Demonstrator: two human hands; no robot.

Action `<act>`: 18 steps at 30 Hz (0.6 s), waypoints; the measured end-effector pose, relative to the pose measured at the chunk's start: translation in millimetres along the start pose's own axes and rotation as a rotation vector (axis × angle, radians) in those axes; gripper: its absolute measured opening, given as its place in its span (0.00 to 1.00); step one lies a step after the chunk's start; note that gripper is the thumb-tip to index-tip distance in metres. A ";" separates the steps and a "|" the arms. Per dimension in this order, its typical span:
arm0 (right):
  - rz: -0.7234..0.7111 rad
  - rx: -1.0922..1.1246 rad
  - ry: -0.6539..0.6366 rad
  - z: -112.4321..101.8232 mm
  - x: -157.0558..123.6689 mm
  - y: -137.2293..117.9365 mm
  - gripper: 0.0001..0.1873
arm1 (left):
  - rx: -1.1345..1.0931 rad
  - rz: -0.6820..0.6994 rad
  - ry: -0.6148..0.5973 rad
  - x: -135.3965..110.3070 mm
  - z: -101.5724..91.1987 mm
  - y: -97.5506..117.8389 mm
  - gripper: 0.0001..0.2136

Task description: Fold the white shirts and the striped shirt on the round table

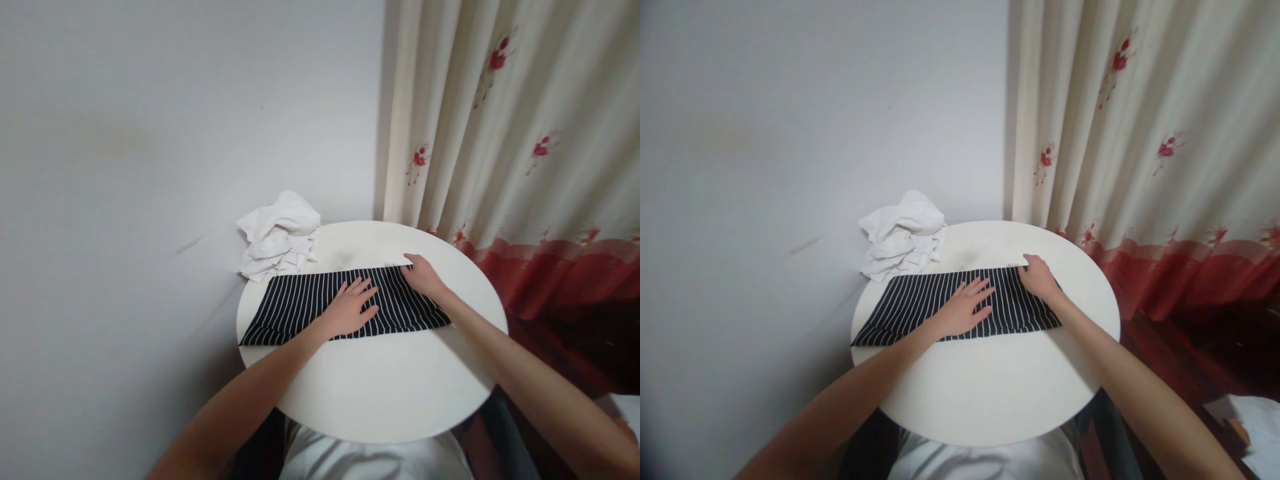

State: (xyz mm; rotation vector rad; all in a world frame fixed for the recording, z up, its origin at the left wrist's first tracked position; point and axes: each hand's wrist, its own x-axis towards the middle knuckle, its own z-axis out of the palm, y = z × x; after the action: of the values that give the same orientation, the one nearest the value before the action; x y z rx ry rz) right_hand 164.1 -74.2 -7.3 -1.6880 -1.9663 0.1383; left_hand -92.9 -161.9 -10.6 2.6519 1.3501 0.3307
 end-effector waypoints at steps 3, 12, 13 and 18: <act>0.199 -0.045 -0.037 -24.5 -3.2 43.2 0.27 | -0.007 0.046 -0.080 -4.7 2.9 6.0 0.27; 0.462 0.315 -0.199 -46.2 -26.7 66.5 0.29 | 0.016 0.067 -0.092 -6.7 7.7 3.1 0.30; 0.469 0.341 -0.231 -47.4 -25.8 64.6 0.25 | 0.014 0.068 -0.089 -7.3 7.2 3.5 0.30; 0.589 0.651 -0.480 -51.6 -25.9 60.8 0.10 | -0.010 0.079 -0.111 -10.4 6.1 2.7 0.31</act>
State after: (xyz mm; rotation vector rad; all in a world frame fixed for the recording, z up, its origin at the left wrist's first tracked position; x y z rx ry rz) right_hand 243.4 -99.5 2.9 -1.7965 -1.3867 1.3422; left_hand -95.1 -172.1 -17.1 2.6770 1.2111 0.1958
